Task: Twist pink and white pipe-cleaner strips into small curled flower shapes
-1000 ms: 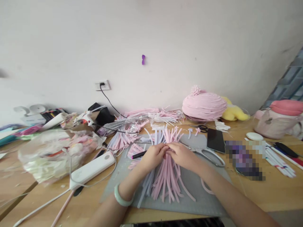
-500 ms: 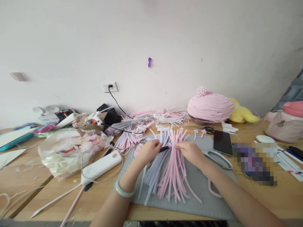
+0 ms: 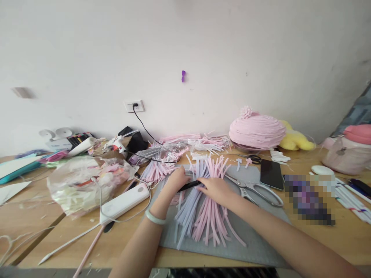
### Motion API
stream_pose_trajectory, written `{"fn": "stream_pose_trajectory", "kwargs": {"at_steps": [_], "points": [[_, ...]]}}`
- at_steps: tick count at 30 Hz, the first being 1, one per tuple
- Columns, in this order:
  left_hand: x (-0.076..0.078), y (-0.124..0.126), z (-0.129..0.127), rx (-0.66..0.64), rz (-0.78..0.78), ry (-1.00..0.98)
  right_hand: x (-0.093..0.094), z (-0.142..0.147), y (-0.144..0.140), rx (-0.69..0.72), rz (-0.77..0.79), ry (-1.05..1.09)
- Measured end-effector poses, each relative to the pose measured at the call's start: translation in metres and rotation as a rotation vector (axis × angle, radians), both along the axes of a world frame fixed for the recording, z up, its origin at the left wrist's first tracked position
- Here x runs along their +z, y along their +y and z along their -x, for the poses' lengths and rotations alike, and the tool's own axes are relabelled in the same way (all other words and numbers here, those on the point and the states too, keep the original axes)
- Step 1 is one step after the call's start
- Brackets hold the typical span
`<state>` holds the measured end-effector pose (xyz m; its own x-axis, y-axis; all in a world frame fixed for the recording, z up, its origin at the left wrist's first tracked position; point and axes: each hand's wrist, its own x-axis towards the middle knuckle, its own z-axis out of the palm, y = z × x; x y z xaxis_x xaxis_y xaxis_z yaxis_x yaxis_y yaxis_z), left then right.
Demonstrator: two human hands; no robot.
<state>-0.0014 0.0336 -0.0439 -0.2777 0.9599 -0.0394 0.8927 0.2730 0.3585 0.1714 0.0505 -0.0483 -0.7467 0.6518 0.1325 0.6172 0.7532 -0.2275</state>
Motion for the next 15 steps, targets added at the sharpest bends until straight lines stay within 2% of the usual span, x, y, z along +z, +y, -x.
{"fn": "stream_pose_trajectory", "kwargs": {"at_steps": [3, 6, 9, 11, 13, 14, 15], "points": [[0.001, -0.005, 0.011, 0.067, 0.012, -0.041, 0.006, 0.015, 0.004, 0.012, -0.029, -0.12], [0.002, -0.007, 0.02, 0.09, 0.001, -0.137, 0.012, 0.022, 0.011, -0.02, -0.013, -0.144], [0.008, -0.006, 0.029, 0.155, -0.137, -0.261, 0.015, 0.021, 0.022, -0.085, 0.001, -0.137], [0.017, -0.008, 0.034, 0.232, -0.296, -0.363, 0.013, 0.018, 0.03, -0.134, 0.011, -0.123], [0.026, -0.012, 0.037, 0.308, -0.543, -0.553, 0.011, 0.013, 0.036, -0.16, 0.022, -0.092], [0.031, -0.014, 0.037, 0.354, -0.805, -0.843, 0.011, 0.011, 0.038, -0.163, 0.027, -0.067], [0.035, -0.016, 0.036, 0.362, -0.908, -0.957, 0.01, 0.01, 0.039, -0.162, 0.03, -0.039]]}}
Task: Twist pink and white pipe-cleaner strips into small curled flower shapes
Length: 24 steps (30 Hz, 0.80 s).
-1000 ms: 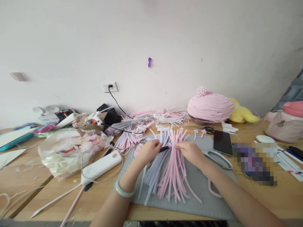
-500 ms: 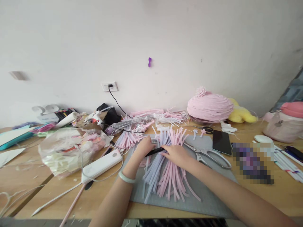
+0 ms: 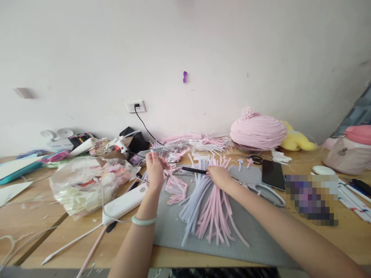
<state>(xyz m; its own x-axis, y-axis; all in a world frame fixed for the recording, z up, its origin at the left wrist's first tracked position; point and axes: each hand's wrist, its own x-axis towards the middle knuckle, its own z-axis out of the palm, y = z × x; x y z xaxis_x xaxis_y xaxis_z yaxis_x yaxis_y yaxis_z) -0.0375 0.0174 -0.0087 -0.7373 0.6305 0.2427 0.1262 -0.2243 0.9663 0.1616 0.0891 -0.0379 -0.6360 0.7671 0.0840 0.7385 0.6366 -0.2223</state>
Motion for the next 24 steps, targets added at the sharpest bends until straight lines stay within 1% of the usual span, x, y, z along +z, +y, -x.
{"fn": "stream_pose_trajectory", "kwargs": {"at_steps": [1, 2, 4, 5, 6, 7, 9, 11, 13, 14, 15, 17, 18, 19, 21, 23, 24], "points": [[0.003, -0.002, -0.002, -0.015, -0.082, -0.1, 0.0, -0.001, -0.001, 0.005, -0.003, 0.025], [0.005, -0.003, -0.006, -0.066, -0.13, -0.199, 0.0, -0.001, -0.004, 0.013, -0.001, 0.063], [0.005, -0.003, -0.018, -0.315, -0.211, -0.538, 0.001, 0.0, -0.012, 0.039, 0.04, 0.193], [0.003, -0.002, -0.026, -0.44, -0.229, -0.686, 0.002, 0.001, -0.018, 0.053, 0.095, 0.301], [0.0, -0.001, -0.035, -0.54, -0.229, -0.784, 0.002, 0.003, -0.023, 0.068, 0.166, 0.404], [-0.004, 0.0, -0.044, -0.602, -0.227, -0.837, 0.003, 0.004, -0.028, 0.079, 0.242, 0.481], [-0.012, 0.002, -0.061, -0.644, -0.241, -0.839, 0.002, 0.006, -0.036, 0.106, 0.386, 0.567], [-0.019, 0.003, -0.072, -0.613, -0.274, -0.735, 0.001, 0.006, -0.039, 0.15, 0.508, 0.617], [-0.023, 0.003, -0.076, -0.584, -0.286, -0.627, -0.001, 0.002, -0.036, 0.171, 0.568, 0.617], [-0.023, 0.002, -0.075, -0.594, -0.275, -0.579, -0.001, -0.001, -0.033, 0.157, 0.552, 0.588], [-0.023, 0.002, -0.071, -0.612, -0.257, -0.536, -0.001, -0.005, -0.029, 0.128, 0.493, 0.54], [-0.019, 0.0, -0.06, -0.673, -0.184, -0.45, 0.0, -0.014, -0.021, 0.07, 0.277, 0.434], [-0.016, -0.001, -0.053, -0.669, -0.15, -0.401, 0.001, -0.018, -0.017, 0.074, 0.143, 0.392], [-0.014, -0.003, -0.047, -0.706, -0.067, -0.363, 0.002, -0.022, -0.014, 0.098, 0.029, 0.363], [-0.01, -0.007, -0.039, -0.793, 0.137, -0.256, 0.003, -0.029, -0.01, 0.148, -0.115, 0.336], [-0.011, -0.01, -0.037, -0.871, 0.332, -0.107, 0.002, -0.031, -0.008, 0.163, -0.18, 0.344], [-0.012, -0.011, -0.038, -0.907, 0.403, -0.039, 0.001, -0.031, -0.009, 0.164, -0.199, 0.354]]}}
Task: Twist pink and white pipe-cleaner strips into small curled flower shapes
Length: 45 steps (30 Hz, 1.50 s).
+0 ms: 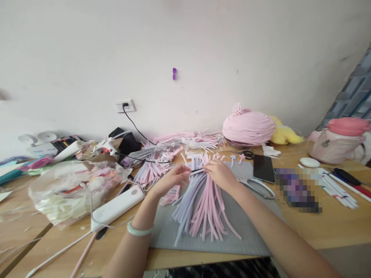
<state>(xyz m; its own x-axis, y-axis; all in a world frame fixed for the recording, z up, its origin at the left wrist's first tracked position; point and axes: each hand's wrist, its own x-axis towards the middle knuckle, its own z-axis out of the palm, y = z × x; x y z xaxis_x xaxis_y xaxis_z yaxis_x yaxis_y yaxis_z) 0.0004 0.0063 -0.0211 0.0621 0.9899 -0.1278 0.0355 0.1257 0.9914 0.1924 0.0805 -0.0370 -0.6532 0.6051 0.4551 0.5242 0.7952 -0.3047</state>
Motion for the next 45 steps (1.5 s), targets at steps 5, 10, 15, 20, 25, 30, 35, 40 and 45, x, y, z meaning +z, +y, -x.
{"fn": "stream_pose_trajectory", "kwargs": {"at_steps": [5, 10, 15, 20, 25, 30, 35, 40, 45], "points": [[-0.014, 0.006, -0.008, -0.042, 0.002, 0.108, -0.01, 0.004, -0.002, -0.104, -0.042, 0.332], [-0.016, 0.008, -0.013, 0.184, -0.102, -0.09, -0.016, 0.01, -0.01, -0.19, 0.179, 0.657], [-0.014, -0.001, -0.03, 0.1, -0.104, -0.287, -0.017, 0.025, -0.03, -0.078, 0.572, 0.692], [-0.018, 0.0, -0.037, 0.042, -0.118, -0.311, -0.018, 0.029, -0.04, -0.059, 0.57, 0.819], [-0.021, 0.003, -0.035, 0.098, -0.17, -0.286, -0.019, 0.024, -0.036, -0.052, 0.533, 0.742], [-0.022, 0.004, -0.036, 0.172, -0.217, -0.174, -0.019, 0.02, -0.034, -0.064, 0.396, 0.638], [-0.026, 0.008, -0.036, 0.237, -0.263, -0.088, -0.023, 0.02, -0.035, -0.019, 0.289, 0.527], [-0.027, 0.007, -0.034, 0.237, -0.243, -0.104, -0.023, 0.019, -0.035, -0.032, 0.224, 0.477], [-0.025, 0.006, -0.03, 0.215, -0.214, 0.012, -0.02, 0.017, -0.033, -0.026, 0.169, 0.425]]}}
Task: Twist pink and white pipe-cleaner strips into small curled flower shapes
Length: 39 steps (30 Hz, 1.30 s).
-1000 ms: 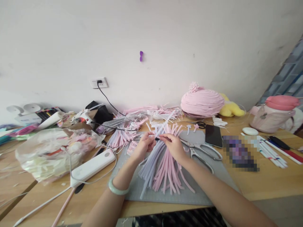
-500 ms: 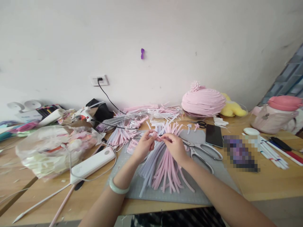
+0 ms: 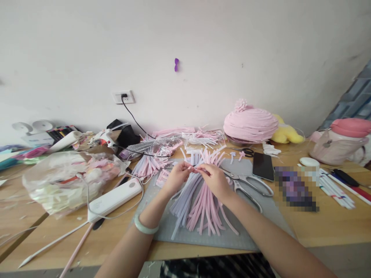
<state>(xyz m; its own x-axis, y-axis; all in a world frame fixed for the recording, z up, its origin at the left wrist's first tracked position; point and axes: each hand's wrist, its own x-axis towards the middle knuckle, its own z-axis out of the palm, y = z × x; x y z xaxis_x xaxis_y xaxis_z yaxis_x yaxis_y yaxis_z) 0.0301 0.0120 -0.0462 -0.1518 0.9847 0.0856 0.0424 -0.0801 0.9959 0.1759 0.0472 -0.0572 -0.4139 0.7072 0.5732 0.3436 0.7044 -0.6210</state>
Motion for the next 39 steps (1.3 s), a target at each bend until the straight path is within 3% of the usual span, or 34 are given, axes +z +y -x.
{"fn": "stream_pose_trajectory", "kwargs": {"at_steps": [6, 12, 17, 19, 22, 26, 30, 32, 35, 37, 39], "points": [[-0.002, 0.003, 0.007, 0.16, -0.144, 0.291, 0.01, -0.011, 0.008, 0.04, -0.052, -0.306], [-0.003, -0.002, 0.011, 0.099, -0.192, 0.453, 0.035, -0.025, 0.008, 0.077, -0.127, -0.598], [0.004, -0.009, 0.009, -0.097, -0.249, 0.662, 0.065, -0.033, 0.02, 0.18, -0.21, -0.685], [0.008, -0.012, 0.007, -0.182, -0.254, 0.62, 0.07, -0.033, 0.03, 0.256, -0.143, -0.61], [0.013, -0.016, 0.003, -0.238, -0.244, 0.407, 0.065, -0.031, 0.043, 0.347, 0.069, -0.464], [0.016, -0.019, -0.001, -0.241, -0.207, 0.074, 0.048, -0.026, 0.046, 0.435, 0.392, -0.277], [0.017, -0.017, -0.002, -0.187, -0.244, -0.162, 0.034, -0.013, 0.037, 0.494, 0.513, -0.12], [0.018, -0.015, -0.001, -0.111, -0.258, -0.191, 0.031, -0.006, 0.027, 0.433, 0.463, -0.099], [0.018, -0.012, 0.001, -0.022, -0.249, -0.163, 0.033, -0.008, 0.004, 0.14, 0.177, -0.115], [0.018, -0.01, 0.003, 0.03, -0.241, -0.137, 0.039, -0.027, -0.018, -0.104, -0.014, -0.214], [0.016, -0.007, 0.005, 0.071, -0.23, -0.123, 0.044, -0.062, -0.04, -0.271, -0.022, -0.34]]}}
